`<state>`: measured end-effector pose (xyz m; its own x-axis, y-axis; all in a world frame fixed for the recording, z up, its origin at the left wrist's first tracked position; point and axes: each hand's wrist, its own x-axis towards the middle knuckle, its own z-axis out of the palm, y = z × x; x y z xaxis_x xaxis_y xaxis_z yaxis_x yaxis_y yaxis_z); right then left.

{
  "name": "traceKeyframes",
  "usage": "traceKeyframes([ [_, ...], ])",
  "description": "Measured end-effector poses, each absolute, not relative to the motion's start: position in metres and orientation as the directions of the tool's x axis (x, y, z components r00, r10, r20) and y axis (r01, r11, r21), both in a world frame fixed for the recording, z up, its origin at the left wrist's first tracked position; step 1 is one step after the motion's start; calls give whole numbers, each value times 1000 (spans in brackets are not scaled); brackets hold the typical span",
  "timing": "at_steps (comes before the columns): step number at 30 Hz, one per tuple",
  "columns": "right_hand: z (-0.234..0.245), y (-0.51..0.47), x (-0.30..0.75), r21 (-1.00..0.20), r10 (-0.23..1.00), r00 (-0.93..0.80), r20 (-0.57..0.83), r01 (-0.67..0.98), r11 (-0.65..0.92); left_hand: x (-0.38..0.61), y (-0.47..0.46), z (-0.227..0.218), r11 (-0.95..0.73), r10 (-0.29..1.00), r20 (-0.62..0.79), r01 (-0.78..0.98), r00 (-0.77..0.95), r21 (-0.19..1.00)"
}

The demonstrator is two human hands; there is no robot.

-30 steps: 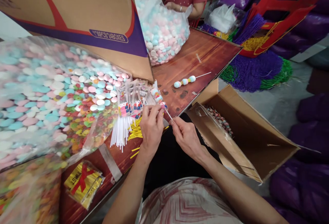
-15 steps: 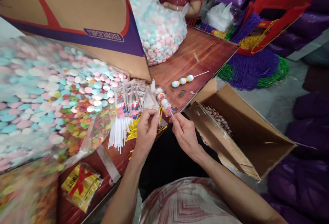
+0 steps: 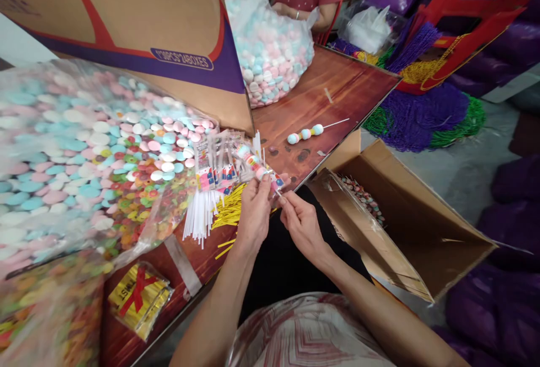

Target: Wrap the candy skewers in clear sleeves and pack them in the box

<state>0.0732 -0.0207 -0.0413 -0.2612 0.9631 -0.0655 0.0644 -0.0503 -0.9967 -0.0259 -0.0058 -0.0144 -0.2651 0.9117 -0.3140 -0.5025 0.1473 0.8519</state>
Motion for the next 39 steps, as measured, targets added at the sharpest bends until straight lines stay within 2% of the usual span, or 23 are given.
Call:
traceKeyframes([
  [3, -40, -20, 75, -994, 946, -308, -99, -4, -106, -24, -7, -15, 149, 919, -317, -539, -235, 829],
  [9, -31, -17, 89, -996, 928, -360, -90, 49, -77, -27, -12, -20, 95, 928, -252, -481, -273, 872],
  [14, -32, -17, 86, -983, 914, -384, -134, -69, -173, -28, -19, -19, 93, 927, -245, -460, -283, 883],
  [17, -30, -17, 79, -979, 899, -416, -138, -82, -188, -29, -25, -19, 72, 918, -236, -450, -319, 890],
  [20, -21, -16, 71, -984, 904, -409, -123, -67, -164, -33, -32, -18, 33, 913, -185, -384, -365, 923],
  [22, -12, -15, 63, -970, 912, -392, -120, -148, -192, -38, -38, -15, 15, 927, -140, -340, -347, 940],
  [24, -3, -17, 53, -905, 898, -409, -161, -303, -300, -46, -46, -8, 4, 948, -120, -366, -296, 931],
  [26, 4, -24, 42, -767, 819, -526, -228, -420, -484, -56, -56, 0, 8, 959, -136, -459, -248, 888],
  [28, 8, -35, 31, -625, 686, -680, -258, -424, -655, -68, -66, 8, 1, 952, -165, -536, -259, 844],
  [30, 8, -49, 25, -589, 588, -770, -249, -361, -723, -79, -76, 13, -10, 934, -198, -578, -296, 816],
  [32, 2, -59, 25, -711, 569, -785, -243, -255, -656, -89, -83, 16, -32, 917, -219, -609, -333, 792],
  [33, -2, -63, 28, -817, 582, -780, -232, -168, -551, -93, -85, 18, -55, 909, -217, -618, -356, 785],
  [35, -10, -64, 40, -981, 643, -749, -159, 47, -188, -103, -87, 21, -122, 886, -184, -596, -426, 794],
  [37, -17, -56, 56, -949, 716, -698, -13, 233, 210, -111, -86, 21, -146, 870, -158, -550, -467, 822],
  [39, -21, -41, 69, -822, 766, -633, 113, 373, 430, -116, -84, 17, -118, 868, -175, -534, -465, 837],
])
